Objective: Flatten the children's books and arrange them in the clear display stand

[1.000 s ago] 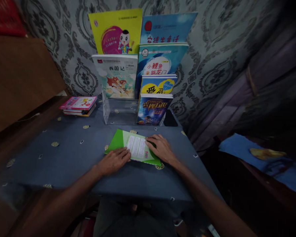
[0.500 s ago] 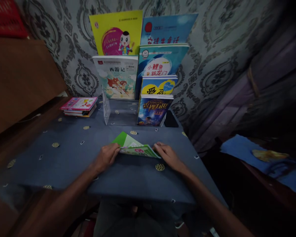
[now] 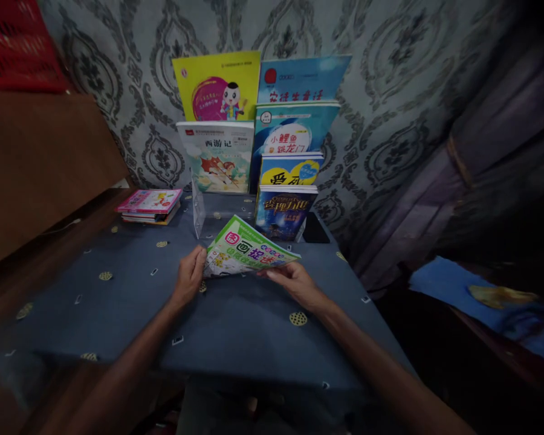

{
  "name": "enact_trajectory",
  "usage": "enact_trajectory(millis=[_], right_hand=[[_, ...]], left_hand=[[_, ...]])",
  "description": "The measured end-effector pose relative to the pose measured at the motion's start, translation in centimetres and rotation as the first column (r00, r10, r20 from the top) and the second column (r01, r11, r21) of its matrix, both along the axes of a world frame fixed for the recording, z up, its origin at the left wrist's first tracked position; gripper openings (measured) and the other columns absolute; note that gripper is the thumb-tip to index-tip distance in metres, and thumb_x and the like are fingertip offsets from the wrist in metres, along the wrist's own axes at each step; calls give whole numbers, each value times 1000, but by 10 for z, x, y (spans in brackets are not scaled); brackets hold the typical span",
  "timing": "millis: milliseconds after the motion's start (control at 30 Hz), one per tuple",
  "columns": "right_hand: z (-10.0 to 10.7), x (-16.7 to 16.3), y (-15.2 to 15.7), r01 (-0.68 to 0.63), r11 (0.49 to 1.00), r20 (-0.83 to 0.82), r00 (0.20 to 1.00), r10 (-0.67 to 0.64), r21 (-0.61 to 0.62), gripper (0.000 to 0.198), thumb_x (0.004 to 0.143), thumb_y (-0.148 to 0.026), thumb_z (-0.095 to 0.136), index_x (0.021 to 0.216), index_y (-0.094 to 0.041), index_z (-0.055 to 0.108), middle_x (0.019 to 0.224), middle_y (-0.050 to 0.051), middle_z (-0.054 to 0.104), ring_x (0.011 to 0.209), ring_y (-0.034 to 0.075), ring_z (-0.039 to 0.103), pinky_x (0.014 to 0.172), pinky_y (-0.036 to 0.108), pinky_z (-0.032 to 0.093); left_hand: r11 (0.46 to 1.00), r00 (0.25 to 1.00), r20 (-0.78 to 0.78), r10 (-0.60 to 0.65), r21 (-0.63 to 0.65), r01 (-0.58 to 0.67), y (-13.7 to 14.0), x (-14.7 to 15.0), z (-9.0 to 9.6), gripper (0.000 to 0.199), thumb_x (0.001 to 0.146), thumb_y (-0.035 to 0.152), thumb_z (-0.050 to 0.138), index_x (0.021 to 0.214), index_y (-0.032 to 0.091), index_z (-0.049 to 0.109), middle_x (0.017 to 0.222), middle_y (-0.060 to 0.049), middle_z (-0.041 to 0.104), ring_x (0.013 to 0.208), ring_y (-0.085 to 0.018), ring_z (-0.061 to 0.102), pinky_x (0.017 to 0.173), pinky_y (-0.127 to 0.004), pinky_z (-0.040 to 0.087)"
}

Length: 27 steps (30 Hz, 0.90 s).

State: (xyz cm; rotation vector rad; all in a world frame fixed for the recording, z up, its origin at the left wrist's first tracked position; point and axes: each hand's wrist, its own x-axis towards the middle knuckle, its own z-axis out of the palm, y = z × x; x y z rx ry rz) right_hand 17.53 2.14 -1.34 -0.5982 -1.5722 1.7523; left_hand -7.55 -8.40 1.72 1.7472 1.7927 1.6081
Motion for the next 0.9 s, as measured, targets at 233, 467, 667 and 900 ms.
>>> enact_trajectory(millis=[233,467,667,900], right_hand=[[-1,-44,16,12,998,-78,997,-7,65,46,73,-53,83,106,-23,71,108,6,77,89,22,72,90,41,57],[-2,-74,25,180,955,-146,978,-149,235,46,81,-53,74,115,-25,59,116,8,73,94,22,69,82,38,58],[0,-79,12,315,809,-27,937,-348,496,35,91,-45,60,117,-23,56,106,8,71,94,24,67,86,38,55],[-8,-76,2,287,735,51,915,-401,615,35,93,-40,53,123,-21,56,84,4,66,76,22,64,72,34,54]], left_hand=[[995,992,114,51,83,-61,16,-9,9,53,96,66,39,65,23,36,60,5,34,57,-12,34,53,-24,30],[981,949,311,52,162,-106,44,-20,2,59,87,75,47,63,22,38,59,5,36,58,-12,34,53,-24,31],[981,865,502,-5,168,-92,56,-28,-25,52,88,71,49,79,20,55,78,-1,61,75,-16,56,70,-26,48],[985,858,506,85,90,-150,57,-33,-41,62,86,75,49,99,18,67,104,-10,73,103,-25,66,90,-34,53]])
